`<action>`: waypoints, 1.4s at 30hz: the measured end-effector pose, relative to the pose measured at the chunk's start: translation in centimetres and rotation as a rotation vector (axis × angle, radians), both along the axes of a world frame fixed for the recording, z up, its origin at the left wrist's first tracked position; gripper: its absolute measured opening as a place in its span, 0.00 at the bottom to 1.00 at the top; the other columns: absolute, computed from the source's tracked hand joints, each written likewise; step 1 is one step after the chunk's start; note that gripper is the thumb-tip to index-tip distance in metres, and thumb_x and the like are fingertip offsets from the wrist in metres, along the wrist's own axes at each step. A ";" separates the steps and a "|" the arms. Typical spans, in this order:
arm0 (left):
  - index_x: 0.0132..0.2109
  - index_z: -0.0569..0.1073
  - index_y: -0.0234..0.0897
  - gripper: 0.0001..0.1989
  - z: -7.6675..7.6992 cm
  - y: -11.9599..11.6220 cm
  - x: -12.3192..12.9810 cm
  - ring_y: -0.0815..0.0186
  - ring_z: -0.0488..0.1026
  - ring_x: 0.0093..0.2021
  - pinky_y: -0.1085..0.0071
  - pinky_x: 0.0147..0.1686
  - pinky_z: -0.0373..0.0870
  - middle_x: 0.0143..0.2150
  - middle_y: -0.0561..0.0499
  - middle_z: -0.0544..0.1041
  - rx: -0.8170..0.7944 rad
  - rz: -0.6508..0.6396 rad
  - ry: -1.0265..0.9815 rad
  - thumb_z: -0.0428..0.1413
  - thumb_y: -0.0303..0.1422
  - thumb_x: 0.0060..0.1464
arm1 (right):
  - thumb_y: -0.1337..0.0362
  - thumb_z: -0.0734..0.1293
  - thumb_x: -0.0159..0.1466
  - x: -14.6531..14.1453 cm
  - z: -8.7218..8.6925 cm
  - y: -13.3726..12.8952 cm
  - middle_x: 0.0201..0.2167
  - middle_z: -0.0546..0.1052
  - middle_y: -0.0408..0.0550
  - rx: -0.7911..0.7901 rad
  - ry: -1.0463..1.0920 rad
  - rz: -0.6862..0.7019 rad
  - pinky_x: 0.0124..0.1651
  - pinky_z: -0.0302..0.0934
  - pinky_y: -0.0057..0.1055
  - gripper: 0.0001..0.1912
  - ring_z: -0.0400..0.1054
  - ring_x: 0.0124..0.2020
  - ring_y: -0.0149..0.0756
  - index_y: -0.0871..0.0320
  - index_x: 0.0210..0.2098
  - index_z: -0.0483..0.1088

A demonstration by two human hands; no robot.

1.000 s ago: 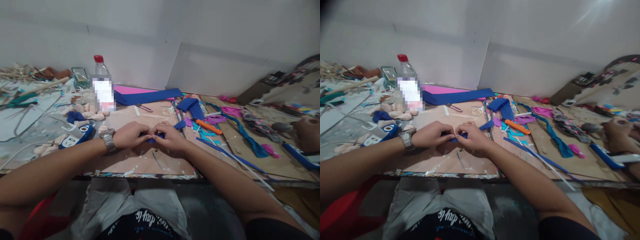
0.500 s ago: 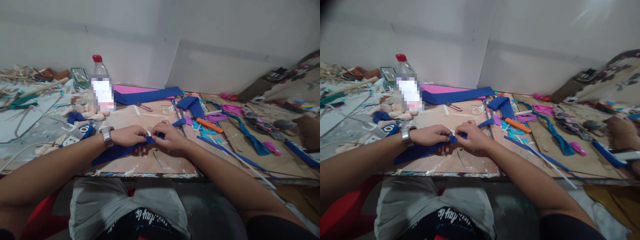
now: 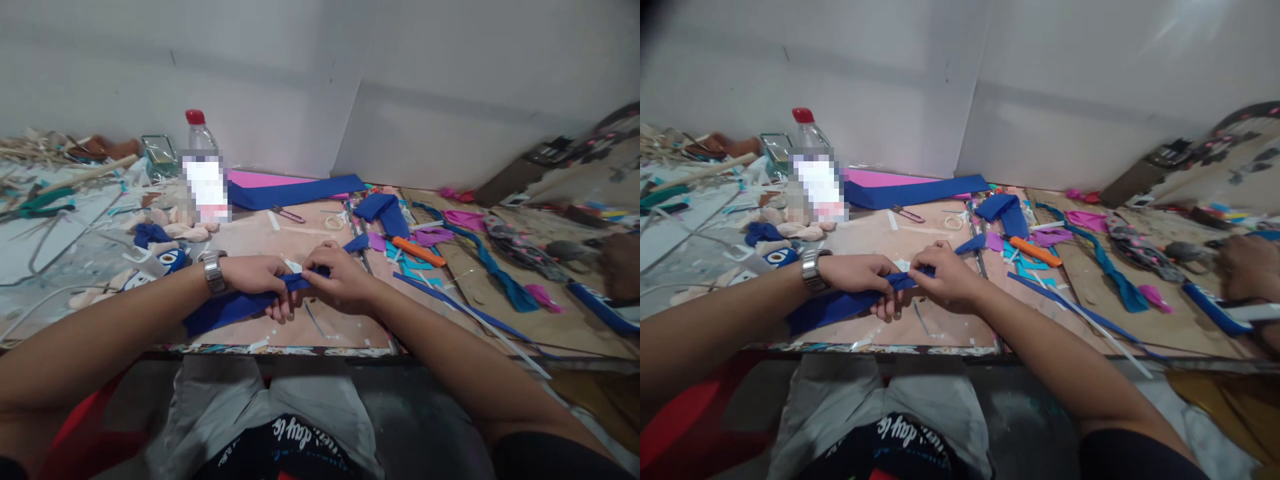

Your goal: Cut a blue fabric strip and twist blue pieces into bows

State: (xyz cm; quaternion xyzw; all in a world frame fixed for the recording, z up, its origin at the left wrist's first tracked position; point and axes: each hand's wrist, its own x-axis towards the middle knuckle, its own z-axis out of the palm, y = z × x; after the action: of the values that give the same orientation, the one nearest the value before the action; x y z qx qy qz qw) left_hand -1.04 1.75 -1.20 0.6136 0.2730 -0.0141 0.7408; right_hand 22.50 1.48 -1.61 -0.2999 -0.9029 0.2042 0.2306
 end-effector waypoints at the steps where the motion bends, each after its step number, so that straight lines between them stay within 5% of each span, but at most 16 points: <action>1: 0.41 0.76 0.33 0.06 -0.1 0.0 0.0 0.65 0.82 0.32 0.70 0.33 0.77 0.36 0.43 0.85 -0.023 -0.002 -0.010 0.55 0.26 0.57 | 0.60 0.68 0.68 0.0 0.1 -0.1 0.32 0.81 0.45 -0.002 0.002 0.006 0.55 0.52 0.43 0.08 0.72 0.37 0.39 0.56 0.35 0.75; 16: 0.39 0.74 0.32 0.06 -0.7 0.2 0.3 0.61 0.83 0.34 0.68 0.34 0.78 0.35 0.39 0.84 -0.036 0.065 -0.017 0.52 0.27 0.59 | 0.62 0.70 0.67 -0.3 0.0 -0.3 0.34 0.84 0.46 0.057 0.016 0.001 0.56 0.53 0.44 0.05 0.75 0.37 0.39 0.55 0.37 0.78; 31: 0.37 0.71 0.34 0.03 -0.5 0.1 0.3 0.64 0.80 0.27 0.70 0.29 0.75 0.28 0.48 0.79 -0.027 0.121 -0.054 0.52 0.27 0.56 | 0.67 0.72 0.66 -0.4 -0.3 -0.2 0.36 0.86 0.46 0.177 0.099 -0.005 0.56 0.54 0.45 0.05 0.77 0.38 0.39 0.54 0.40 0.80; 42: 0.36 0.73 0.34 0.16 -0.4 0.0 0.3 0.62 0.79 0.27 0.68 0.30 0.76 0.29 0.46 0.80 -0.009 0.186 -0.100 0.57 0.44 0.63 | 0.66 0.71 0.67 -0.2 -0.2 -0.2 0.35 0.85 0.45 0.231 0.095 0.003 0.57 0.52 0.46 0.05 0.76 0.38 0.39 0.53 0.41 0.80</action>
State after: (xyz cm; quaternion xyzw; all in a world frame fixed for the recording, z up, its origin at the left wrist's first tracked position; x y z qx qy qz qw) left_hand -0.75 1.73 -1.56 0.5824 0.2916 0.0841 0.7541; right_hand 22.31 1.27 -1.83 -0.2601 -0.9088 0.1133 0.3060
